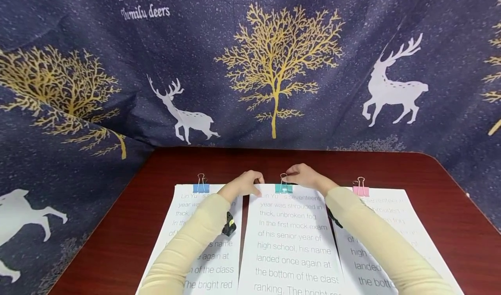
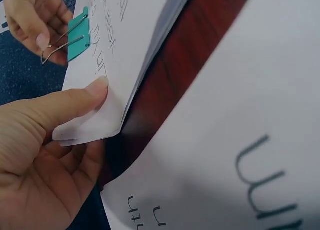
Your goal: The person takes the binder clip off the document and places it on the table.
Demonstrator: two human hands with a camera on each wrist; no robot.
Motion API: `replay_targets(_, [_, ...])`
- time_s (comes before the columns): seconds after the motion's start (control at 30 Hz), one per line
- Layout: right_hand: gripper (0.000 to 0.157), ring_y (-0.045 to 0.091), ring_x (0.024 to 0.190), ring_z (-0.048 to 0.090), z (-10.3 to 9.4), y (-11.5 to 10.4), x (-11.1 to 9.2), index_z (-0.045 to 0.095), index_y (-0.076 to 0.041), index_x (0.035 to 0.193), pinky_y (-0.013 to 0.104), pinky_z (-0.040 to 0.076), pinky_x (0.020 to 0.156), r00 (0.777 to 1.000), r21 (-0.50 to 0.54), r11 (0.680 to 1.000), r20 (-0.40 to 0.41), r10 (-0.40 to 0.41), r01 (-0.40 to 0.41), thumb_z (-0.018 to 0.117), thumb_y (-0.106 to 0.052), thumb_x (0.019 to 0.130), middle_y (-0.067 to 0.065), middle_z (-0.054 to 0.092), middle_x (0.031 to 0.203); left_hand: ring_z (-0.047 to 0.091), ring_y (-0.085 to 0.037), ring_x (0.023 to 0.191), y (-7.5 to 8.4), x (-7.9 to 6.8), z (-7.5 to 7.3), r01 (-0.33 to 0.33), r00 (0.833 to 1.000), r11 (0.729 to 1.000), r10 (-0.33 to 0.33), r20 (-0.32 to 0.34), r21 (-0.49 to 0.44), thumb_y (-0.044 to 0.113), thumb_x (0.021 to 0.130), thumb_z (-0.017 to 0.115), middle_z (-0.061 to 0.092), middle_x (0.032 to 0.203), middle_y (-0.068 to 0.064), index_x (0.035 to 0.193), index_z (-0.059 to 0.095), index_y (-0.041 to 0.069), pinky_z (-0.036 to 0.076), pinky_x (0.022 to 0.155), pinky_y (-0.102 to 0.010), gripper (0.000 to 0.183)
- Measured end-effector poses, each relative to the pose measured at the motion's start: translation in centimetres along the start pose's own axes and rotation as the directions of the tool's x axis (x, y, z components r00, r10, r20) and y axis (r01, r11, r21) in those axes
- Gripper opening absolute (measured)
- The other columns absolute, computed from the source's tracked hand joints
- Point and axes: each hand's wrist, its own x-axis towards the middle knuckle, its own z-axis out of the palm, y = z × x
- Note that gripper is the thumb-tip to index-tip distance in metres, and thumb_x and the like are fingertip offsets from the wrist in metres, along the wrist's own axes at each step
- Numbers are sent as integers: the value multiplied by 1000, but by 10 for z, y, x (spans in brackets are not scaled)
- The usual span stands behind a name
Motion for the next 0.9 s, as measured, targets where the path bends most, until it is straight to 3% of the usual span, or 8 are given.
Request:
replay_targets(0.3, [51, 35, 112, 58, -1, -3, 3, 53, 7, 127, 46, 46, 96, 998, 77, 996, 42, 47, -50, 57, -31, 94, 24, 58, 125, 44, -10, 69, -3, -2, 2, -31, 999, 999, 30, -29, -16, -3, 71, 79, 54, 73, 1, 82, 64, 2, 41, 67, -22, 19])
replay_targets(0.57, [53, 34, 115, 57, -3, -4, 9, 52, 4, 129, 47, 44, 100, 996, 160, 986, 85, 36, -49, 58, -34, 94, 21, 58, 126, 46, -8, 66, -8, -5, 0, -72, 996, 997, 69, -52, -43, -1, 73, 77, 60, 75, -4, 85, 65, 1, 42, 64, -20, 17])
replay_targets(0.73, [55, 34, 118, 55, -3, -1, 8, 52, 4, 130, 49, 40, 103, 993, 269, 962, 115, 17, -48, 60, -35, 93, 20, 55, 131, 48, -7, 68, -11, -7, 2, -46, 998, 994, 41, -55, -103, 0, 75, 77, 62, 78, -4, 87, 65, 0, 42, 66, -19, 17])
replay_targets(0.9, [57, 31, 114, 58, -1, 0, 6, 52, 5, 130, 46, 43, 101, 993, 271, 962, 117, -11, -21, 63, -35, 91, 18, 60, 125, 47, -9, 70, -15, -9, 4, -17, 999, 985, 9, -45, -170, -1, 74, 76, 62, 79, -6, 89, 65, -1, 42, 67, -21, 19])
